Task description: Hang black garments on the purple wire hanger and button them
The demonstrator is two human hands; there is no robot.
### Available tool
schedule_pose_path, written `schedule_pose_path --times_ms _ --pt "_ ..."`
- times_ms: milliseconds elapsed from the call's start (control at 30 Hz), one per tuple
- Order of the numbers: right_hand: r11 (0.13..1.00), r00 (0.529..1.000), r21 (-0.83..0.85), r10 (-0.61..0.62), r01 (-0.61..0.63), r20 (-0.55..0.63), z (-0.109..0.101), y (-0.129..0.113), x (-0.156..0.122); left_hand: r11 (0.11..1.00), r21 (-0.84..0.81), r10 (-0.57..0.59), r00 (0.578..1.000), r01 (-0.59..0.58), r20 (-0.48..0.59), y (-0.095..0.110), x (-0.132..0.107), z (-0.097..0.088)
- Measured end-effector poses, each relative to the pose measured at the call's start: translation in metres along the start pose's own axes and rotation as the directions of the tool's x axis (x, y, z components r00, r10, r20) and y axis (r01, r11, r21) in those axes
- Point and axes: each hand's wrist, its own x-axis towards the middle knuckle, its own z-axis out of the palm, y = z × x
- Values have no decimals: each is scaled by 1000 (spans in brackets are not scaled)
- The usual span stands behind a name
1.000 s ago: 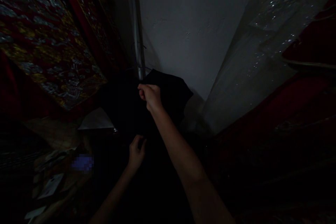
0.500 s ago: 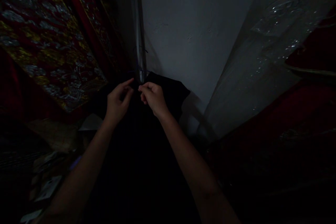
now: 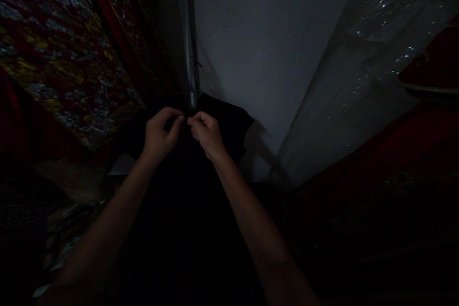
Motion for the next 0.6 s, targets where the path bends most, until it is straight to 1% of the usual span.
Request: schedule_pose_path --times_ms 100,167,233,267,300,333,367,400,433,467,500,533,567,600 --pt "999 999 -34 -39 38 -16 4 5 1 1000 -27 -4 998 2 -60 7 0 -2" --pt "993 997 -110 -52 45 -57 3 21 1 999 -41 -29 993 25 -119 11 2 -7" --pt "981 997 -192 -14 -2 -78 -1 43 -4 996 -58 -72 978 61 -198 10 4 -18" --pt "974 996 -221 21 -38 -81 -4 54 -8 994 -75 -101 963 84 -251 8 5 -25" --pt "969 995 -235 57 -75 -83 -7 64 -15 988 -106 -139 939 111 -313 4 5 -34" --pt "967 992 -229 93 -110 -85 -10 72 -22 975 -170 -203 899 147 -388 -1 3 -44" --pt "968 988 -205 126 -142 -89 -13 79 -31 940 -285 -306 838 189 -451 -6 0 -53" --pt "971 983 -167 159 -172 -90 -15 83 -41 865 -448 -445 755 224 -482 -10 -5 -63" --pt "973 978 -117 190 -198 -81 -16 85 -51 736 -631 -605 655 243 -454 -14 -12 -70" --pt "973 974 -61 217 -221 -67 -15 85 -61 564 -791 -750 548 237 -370 -16 -21 -76" --pt "971 970 -4 237 -237 -55 -14 85 -71 378 -900 -859 444 216 -255 -17 -32 -79" --pt "968 966 43 251 -249 -55 -12 84 -80 239 -952 -921 356 189 -161 -17 -45 -80" --pt "963 964 86 260 -255 -61 -10 82 -88 130 -978 -958 275 165 -81 -16 -59 -78" --pt "959 962 126 264 -254 -74 -7 81 -96 48 -988 -980 200 150 -17 -14 -75 -75"
